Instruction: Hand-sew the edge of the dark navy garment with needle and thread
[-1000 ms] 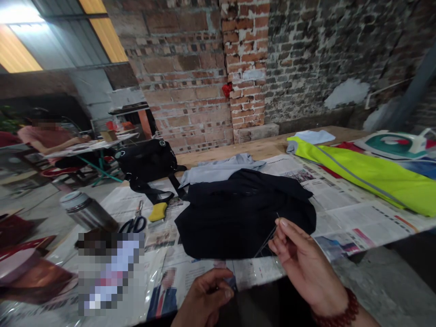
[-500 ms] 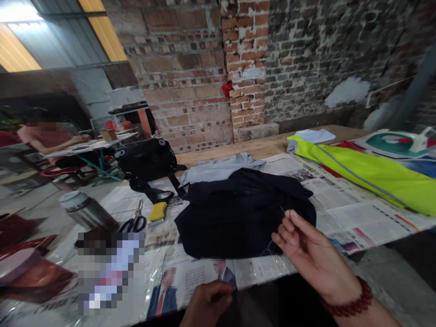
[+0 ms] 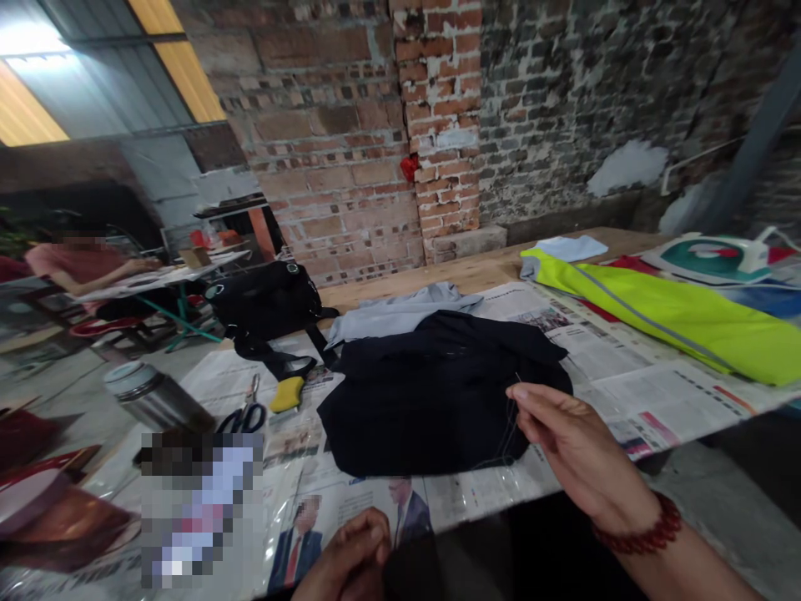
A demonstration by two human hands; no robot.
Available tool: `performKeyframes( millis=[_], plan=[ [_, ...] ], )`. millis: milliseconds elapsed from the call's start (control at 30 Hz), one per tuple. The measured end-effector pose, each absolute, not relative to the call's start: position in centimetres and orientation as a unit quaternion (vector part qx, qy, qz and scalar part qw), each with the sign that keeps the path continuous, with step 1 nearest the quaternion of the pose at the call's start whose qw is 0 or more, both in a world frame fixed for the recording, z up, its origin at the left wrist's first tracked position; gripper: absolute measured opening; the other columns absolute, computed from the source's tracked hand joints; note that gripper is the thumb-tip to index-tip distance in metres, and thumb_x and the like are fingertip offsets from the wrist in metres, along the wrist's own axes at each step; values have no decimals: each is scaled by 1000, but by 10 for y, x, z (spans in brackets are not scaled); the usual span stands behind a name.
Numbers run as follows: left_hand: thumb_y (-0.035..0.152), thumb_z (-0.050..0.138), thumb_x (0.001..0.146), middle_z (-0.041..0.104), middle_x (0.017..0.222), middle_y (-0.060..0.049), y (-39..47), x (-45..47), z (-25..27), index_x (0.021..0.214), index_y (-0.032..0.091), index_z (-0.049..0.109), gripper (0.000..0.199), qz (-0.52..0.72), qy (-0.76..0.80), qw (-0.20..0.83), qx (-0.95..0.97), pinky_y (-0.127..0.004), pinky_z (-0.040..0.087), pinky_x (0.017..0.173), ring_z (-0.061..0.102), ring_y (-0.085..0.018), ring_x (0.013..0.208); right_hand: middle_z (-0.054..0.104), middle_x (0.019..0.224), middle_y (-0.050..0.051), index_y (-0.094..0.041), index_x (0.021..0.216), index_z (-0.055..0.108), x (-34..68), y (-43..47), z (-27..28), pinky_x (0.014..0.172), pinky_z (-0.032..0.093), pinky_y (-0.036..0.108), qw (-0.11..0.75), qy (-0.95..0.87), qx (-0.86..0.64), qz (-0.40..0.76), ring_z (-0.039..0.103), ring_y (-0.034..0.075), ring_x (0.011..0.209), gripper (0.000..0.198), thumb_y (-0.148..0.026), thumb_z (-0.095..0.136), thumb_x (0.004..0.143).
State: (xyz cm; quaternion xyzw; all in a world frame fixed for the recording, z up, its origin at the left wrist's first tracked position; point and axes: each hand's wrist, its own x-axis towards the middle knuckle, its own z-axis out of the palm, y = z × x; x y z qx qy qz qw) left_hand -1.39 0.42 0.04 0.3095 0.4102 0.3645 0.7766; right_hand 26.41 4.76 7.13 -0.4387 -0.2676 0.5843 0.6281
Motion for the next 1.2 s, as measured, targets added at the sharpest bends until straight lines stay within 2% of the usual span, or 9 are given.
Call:
performKeyframes(
  millis=[133,267,367,467,633,767,867,1033,1200],
  plan=[
    [33,71,64,47,51,9,8,-18,10,63,18,54,22,454,436,735,252,-15,15,31,19,1,29,53,54,-2,-16,69,68,264,48,79,50,32,22,595,-327,-463,569,39,8,51,26,-37,76,57],
    [29,62,72,51,52,5,16,-16,15,62,18,60,15,409,585,541,444,-18,24,36,35,-5,36,50,51,-2,-15,66,68,256,45,86,50,31,24,572,-376,-482,547,38,9,50,28,-41,74,59],
    [13,64,65,63,78,-3,20,-11,21,69,23,69,12,391,631,315,591,-27,41,62,56,-19,70,49,51,-2,-15,64,67,250,43,87,52,31,25,564,-404,-492,527,38,9,50,28,-42,72,62],
    [10,63,65,57,112,-6,20,1,34,93,28,69,33,439,609,194,632,-37,34,90,46,-29,107,48,51,-3,-16,62,66,244,42,85,53,30,24,549,-418,-500,523,37,8,50,27,-43,70,64],
    [18,62,73,60,100,-6,19,46,62,100,26,67,29,480,525,339,616,-24,44,63,56,-17,71,46,49,-3,-16,61,65,234,38,83,56,30,25,535,-435,-498,525,37,9,51,29,-44,68,66],
    [16,70,64,64,95,-5,31,81,59,112,24,59,50,491,454,487,562,-19,38,42,48,-9,52,44,48,-3,-17,58,64,228,37,81,56,30,25,530,-448,-489,529,38,10,53,31,-46,66,67],
    [16,66,66,64,74,0,41,90,53,112,20,57,47,468,438,585,497,-16,32,32,43,-5,38,45,48,-3,-17,58,65,231,40,80,54,30,25,534,-446,-487,527,38,10,52,29,-45,67,67],
    [22,72,63,64,66,1,48,69,50,105,17,58,45,490,412,690,338,-14,21,27,38,-1,29,52,57,-1,-17,88,70,251,44,82,56,33,26,582,-406,-488,508,42,12,54,38,-46,70,63],
    [20,75,59,65,66,1,44,49,39,102,17,60,45,509,390,729,239,-12,21,29,36,1,31,55,61,0,-19,94,69,268,49,82,59,37,27,584,-416,-492,493,45,14,58,41,-44,71,61]
  ],
)
